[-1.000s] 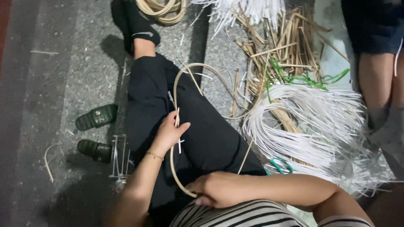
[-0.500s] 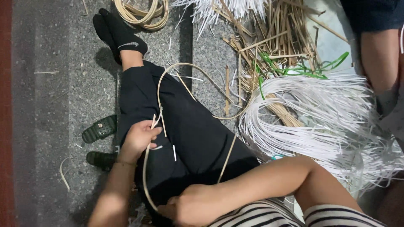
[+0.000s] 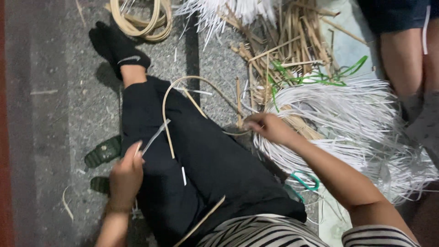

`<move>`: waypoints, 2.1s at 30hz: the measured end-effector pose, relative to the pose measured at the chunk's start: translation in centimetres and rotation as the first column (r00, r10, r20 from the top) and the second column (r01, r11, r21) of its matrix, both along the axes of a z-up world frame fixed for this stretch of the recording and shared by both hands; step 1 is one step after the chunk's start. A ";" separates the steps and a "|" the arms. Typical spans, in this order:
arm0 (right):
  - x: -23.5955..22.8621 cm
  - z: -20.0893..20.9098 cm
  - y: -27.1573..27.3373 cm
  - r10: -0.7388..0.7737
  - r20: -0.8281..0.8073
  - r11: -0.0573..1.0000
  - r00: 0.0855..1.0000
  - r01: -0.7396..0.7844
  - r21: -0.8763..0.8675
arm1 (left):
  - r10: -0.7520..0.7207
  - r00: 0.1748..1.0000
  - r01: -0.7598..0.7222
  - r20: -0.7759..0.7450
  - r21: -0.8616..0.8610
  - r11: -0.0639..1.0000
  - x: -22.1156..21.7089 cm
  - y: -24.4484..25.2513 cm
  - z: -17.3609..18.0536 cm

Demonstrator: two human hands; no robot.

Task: The person is weaving thin strips of bamboo or similar white flexible material into a circular frame.

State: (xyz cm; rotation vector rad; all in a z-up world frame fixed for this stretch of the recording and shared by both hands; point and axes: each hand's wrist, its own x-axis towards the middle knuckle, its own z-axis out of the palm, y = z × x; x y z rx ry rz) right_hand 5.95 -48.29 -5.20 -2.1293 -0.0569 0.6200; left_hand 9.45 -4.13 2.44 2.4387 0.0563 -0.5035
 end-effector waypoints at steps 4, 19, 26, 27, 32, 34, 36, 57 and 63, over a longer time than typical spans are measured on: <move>2.8 -4.1 -9.5 -0.488 0.072 0.858 0.870 0.493 -0.142 | -0.322 0.841 0.147 0.434 0.390 0.909 -0.9 -1.3 1.1; 13.5 -11.4 -21.2 -0.513 0.571 0.642 0.642 0.728 -0.241 | -0.178 0.945 0.077 0.275 0.341 0.937 -3.9 -1.9 1.6; 15.6 -11.8 -19.7 -0.528 0.624 0.631 0.576 0.758 -0.166 | -0.075 0.958 0.033 0.276 0.154 0.988 -4.8 -2.1 0.4; 16.0 -11.8 -19.3 -0.528 0.624 0.632 0.576 0.757 -0.164 | -0.074 0.958 0.032 0.277 0.155 0.987 -4.9 -2.1 0.4; 18.2 -10.9 -17.9 -0.333 0.669 0.732 0.664 0.630 -0.260 | -0.076 0.957 0.025 0.281 0.181 0.983 -5.0 -1.7 0.6; 19.1 -12.2 -18.3 -0.332 0.677 0.706 0.657 0.649 -0.284 | -0.068 0.960 0.017 0.272 0.185 0.983 -5.0 -1.5 0.5; 19.9 -14.1 -19.1 -0.328 0.681 0.680 0.655 0.664 -0.311 | -0.058 0.964 0.008 0.259 0.188 0.982 -5.1 -1.3 0.6; 20.4 -12.3 -16.5 -0.390 0.562 0.717 0.729 0.624 -0.311 | -0.071 0.971 0.024 0.229 0.204 0.979 -5.5 -1.2 -0.6; 22.4 -16.4 -17.7 -0.371 0.483 0.555 0.793 0.607 -0.569 | -0.041 0.991 0.012 0.126 0.225 0.974 -5.4 -0.8 -0.5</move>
